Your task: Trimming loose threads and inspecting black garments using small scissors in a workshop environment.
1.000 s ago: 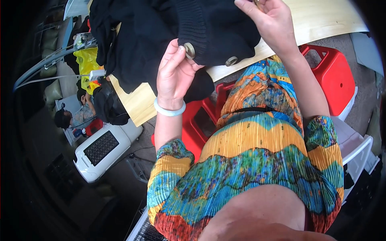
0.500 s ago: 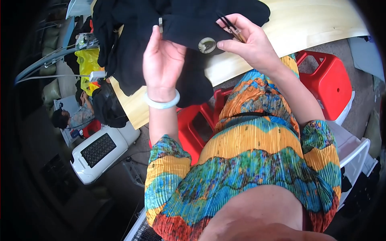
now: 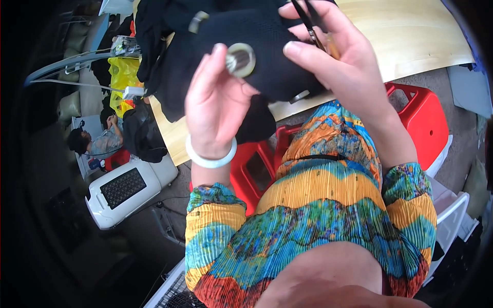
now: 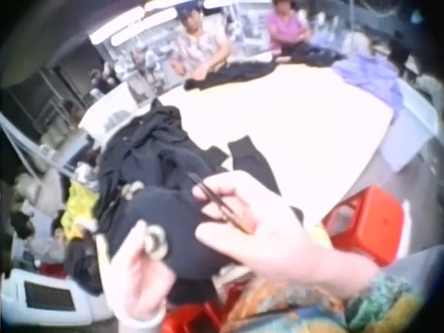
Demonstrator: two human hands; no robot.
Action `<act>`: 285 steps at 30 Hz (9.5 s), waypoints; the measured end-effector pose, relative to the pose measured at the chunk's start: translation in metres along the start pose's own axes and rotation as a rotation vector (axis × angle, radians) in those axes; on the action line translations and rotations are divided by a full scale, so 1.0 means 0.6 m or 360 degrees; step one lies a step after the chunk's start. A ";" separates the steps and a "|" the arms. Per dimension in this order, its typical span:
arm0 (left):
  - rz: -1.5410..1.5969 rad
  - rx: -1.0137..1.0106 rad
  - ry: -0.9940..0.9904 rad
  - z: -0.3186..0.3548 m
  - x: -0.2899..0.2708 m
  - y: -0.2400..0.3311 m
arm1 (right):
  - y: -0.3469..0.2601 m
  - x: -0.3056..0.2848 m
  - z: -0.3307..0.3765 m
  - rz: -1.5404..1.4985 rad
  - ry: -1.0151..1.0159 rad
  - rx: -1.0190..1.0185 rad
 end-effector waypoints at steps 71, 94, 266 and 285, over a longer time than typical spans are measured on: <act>-0.0153 -0.0215 0.0042 -0.002 -0.070 -0.102 | 0.101 -0.075 0.052 0.0406 0.0245 -0.0191; -0.2032 0.0730 0.0118 0.036 -0.046 -0.036 | 0.094 -0.028 0.044 0.0849 0.0094 -0.0229; -0.1545 0.0252 0.0019 -0.010 -0.071 -0.046 | 0.111 -0.042 0.008 0.0529 0.0018 0.0017; -0.0887 -0.0096 -0.0281 -0.001 -0.059 -0.059 | 0.126 -0.033 0.045 0.0290 -0.0316 0.0508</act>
Point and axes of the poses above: each hand's wrist, its own z-axis away from the middle knuckle, its own x-axis out of the palm, y = z × x, the point moved 8 cm from there along -z, towards the middle knuckle, and after that the axes turned 7 degrees about x, right-handed, at the moved point
